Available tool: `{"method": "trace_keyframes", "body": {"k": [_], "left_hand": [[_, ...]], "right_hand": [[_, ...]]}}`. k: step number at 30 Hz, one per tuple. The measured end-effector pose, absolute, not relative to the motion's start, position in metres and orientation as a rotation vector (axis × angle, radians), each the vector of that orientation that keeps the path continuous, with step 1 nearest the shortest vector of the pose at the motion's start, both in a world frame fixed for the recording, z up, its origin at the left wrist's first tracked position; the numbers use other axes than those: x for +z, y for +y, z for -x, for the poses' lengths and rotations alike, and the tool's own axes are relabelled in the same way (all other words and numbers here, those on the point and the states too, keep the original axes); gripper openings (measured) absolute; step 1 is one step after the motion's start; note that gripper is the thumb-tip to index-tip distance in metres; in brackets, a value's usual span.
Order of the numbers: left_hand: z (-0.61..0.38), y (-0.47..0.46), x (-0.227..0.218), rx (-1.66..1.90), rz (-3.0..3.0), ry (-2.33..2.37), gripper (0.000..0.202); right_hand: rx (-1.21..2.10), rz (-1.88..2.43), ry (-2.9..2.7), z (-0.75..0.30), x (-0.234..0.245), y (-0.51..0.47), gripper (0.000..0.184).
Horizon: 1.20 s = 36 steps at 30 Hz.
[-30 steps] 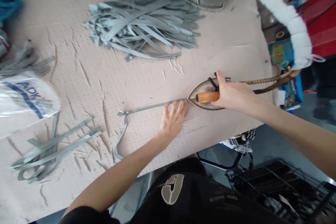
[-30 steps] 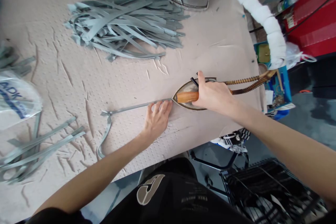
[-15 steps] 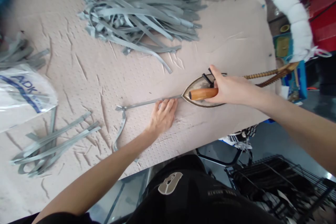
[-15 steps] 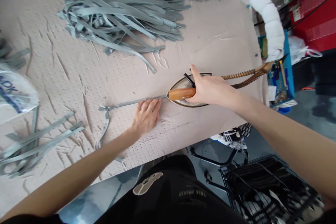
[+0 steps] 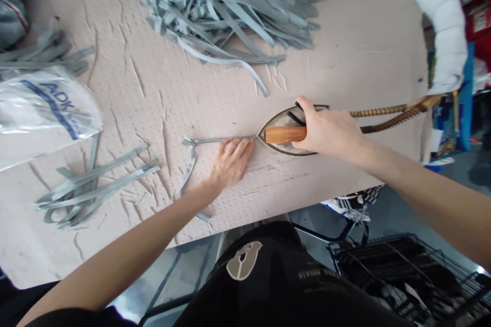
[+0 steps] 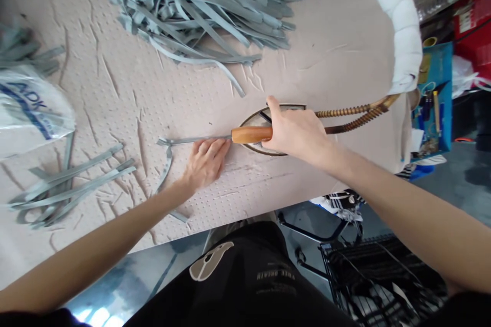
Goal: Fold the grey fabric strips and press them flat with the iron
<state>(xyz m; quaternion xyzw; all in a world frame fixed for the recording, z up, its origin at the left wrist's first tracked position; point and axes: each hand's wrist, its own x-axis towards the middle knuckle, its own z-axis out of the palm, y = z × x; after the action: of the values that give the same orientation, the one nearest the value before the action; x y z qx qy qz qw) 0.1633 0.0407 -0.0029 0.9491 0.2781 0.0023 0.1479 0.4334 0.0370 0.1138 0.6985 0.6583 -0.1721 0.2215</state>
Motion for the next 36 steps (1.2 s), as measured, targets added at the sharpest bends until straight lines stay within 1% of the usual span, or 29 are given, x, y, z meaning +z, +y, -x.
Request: {"method": "trace_keyframes", "body": {"k": [5,10,16,20,27,29,33,36], "left_hand": [[-0.143,0.046,0.0,-0.048,-2.725,0.802,0.05],[-0.127,0.048,-0.002,0.04,-2.712,0.792,0.054],[-0.099,0.058,-0.001,0.118,-2.818,0.766,0.043],[-0.081,0.068,0.005,0.083,-2.774,0.77,0.041],[-0.062,0.077,0.009,-0.017,-2.869,0.73,0.035],[-0.058,0.077,0.009,-0.036,-2.893,0.727,0.035],[-0.053,0.078,0.007,-0.04,-2.925,0.718,0.035],[-0.054,0.079,0.006,-0.03,-2.896,0.745,0.029]], "right_hand": [[-0.469,-1.923,1.832,-0.433,0.113,0.036,0.091],[-0.472,-1.883,1.856,-0.412,0.113,0.043,0.09],[-0.485,-1.84,1.977,-0.374,0.112,0.052,0.09],[-0.495,-1.827,2.012,-0.362,0.111,0.054,0.088],[-0.519,-1.821,2.067,-0.346,0.109,0.058,0.091],[-0.534,-1.823,2.08,-0.34,0.108,0.06,0.094],[-0.574,-1.823,2.051,-0.333,0.11,0.059,0.109],[-0.554,-1.856,2.034,-0.335,0.112,0.056,0.111]]}}
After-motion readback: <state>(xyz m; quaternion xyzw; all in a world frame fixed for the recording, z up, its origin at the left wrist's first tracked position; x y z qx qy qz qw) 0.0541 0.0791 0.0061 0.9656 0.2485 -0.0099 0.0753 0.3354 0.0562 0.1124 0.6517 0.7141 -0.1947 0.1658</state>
